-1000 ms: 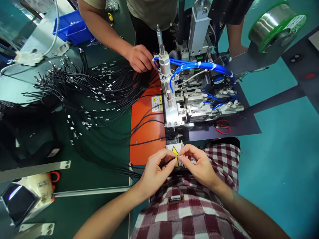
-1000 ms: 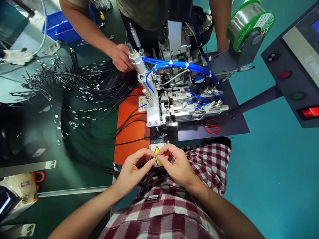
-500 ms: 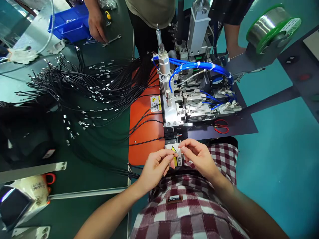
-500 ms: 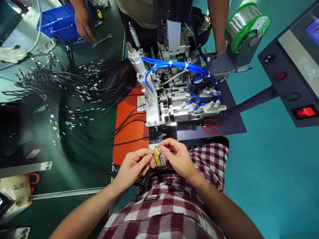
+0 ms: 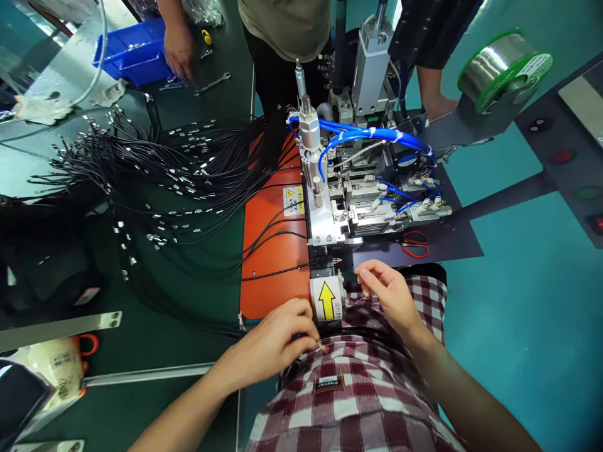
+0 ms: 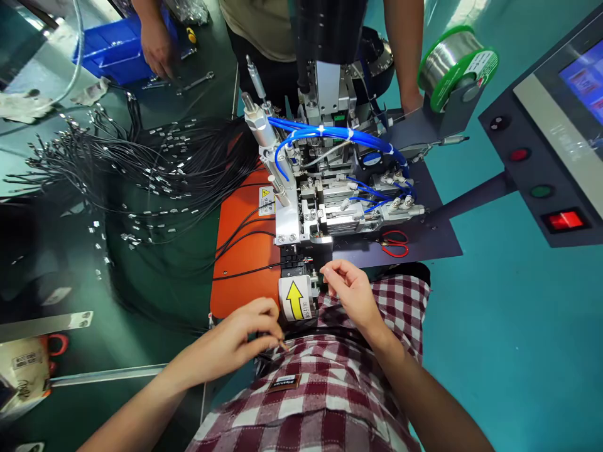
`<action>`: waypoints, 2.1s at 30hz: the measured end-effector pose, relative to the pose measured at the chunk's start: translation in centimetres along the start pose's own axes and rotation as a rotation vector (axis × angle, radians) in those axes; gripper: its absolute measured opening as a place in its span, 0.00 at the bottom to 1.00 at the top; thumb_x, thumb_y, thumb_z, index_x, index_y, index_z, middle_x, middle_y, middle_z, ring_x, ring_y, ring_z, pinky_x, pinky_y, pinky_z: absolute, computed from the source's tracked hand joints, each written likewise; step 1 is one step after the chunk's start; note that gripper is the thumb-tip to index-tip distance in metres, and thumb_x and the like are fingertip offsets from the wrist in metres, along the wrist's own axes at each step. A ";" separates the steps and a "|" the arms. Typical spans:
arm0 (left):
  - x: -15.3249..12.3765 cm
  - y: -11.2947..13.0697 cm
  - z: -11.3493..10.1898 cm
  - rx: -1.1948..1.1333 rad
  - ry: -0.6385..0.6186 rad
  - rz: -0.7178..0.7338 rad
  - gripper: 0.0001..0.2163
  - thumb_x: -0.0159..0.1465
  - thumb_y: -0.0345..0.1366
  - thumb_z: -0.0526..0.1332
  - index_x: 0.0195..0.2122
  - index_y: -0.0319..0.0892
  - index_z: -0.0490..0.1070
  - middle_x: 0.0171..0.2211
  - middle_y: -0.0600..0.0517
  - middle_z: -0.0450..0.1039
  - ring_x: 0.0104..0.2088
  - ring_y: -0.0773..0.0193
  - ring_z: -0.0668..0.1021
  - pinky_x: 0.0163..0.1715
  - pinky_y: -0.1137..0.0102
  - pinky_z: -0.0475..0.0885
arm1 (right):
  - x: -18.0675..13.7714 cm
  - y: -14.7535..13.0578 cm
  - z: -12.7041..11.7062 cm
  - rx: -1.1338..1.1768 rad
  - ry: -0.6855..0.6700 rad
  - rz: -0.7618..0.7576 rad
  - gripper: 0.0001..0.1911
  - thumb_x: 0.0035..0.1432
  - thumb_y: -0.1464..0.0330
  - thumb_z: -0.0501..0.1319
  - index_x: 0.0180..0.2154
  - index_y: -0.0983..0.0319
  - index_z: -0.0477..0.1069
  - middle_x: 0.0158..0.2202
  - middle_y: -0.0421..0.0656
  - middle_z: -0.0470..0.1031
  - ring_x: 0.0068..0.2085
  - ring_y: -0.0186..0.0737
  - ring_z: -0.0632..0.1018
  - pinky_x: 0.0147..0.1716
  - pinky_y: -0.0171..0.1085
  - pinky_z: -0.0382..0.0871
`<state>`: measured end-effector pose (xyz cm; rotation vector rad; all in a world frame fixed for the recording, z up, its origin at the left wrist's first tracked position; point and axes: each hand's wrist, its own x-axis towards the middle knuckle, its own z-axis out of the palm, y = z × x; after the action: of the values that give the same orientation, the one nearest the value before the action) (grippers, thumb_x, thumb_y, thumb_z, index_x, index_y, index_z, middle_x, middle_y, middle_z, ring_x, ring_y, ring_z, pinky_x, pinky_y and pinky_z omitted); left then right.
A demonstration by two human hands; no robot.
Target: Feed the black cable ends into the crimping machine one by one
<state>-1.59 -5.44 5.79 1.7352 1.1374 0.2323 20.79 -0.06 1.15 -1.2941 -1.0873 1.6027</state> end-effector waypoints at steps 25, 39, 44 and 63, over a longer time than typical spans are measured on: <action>2.4 -6.4 3.1 0.698 0.655 0.010 0.22 0.65 0.24 0.46 0.60 0.43 0.61 0.53 0.42 0.67 0.54 0.52 0.68 0.51 0.56 0.68 | 4.0 4.3 0.9 0.093 0.102 0.067 0.19 0.52 0.53 0.63 0.32 0.64 0.71 0.27 0.38 0.70 0.22 0.29 0.67 0.23 0.32 0.59; 4.0 -4.7 -2.9 0.468 0.620 0.084 0.14 0.69 0.32 0.47 0.51 0.39 0.65 0.52 0.43 0.64 0.51 0.60 0.70 0.49 0.65 0.68 | 1.3 5.7 -3.3 0.183 0.250 0.132 0.15 0.50 0.57 0.67 0.32 0.63 0.72 0.27 0.37 0.69 0.22 0.28 0.66 0.21 0.31 0.57; -1.3 -2.3 2.4 0.697 0.056 0.181 0.09 0.68 0.35 0.51 0.39 0.39 0.70 0.33 0.48 0.68 0.33 0.61 0.70 0.32 0.68 0.66 | 0.3 3.7 -2.8 0.121 0.213 0.083 0.14 0.54 0.58 0.64 0.32 0.62 0.71 0.27 0.38 0.69 0.23 0.29 0.66 0.23 0.32 0.59; -1.5 -0.2 1.9 0.002 0.408 0.125 0.13 0.68 0.31 0.53 0.52 0.40 0.68 0.30 0.51 0.74 0.29 0.68 0.74 0.32 0.73 0.67 | -2.7 -0.6 2.2 -0.067 -0.206 0.032 0.09 0.60 0.61 0.60 0.33 0.61 0.69 0.25 0.37 0.66 0.24 0.32 0.66 0.24 0.33 0.62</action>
<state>-1.37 -7.81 5.24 1.8113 1.3155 0.6867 19.07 -2.69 2.77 -1.2145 -1.2605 1.7664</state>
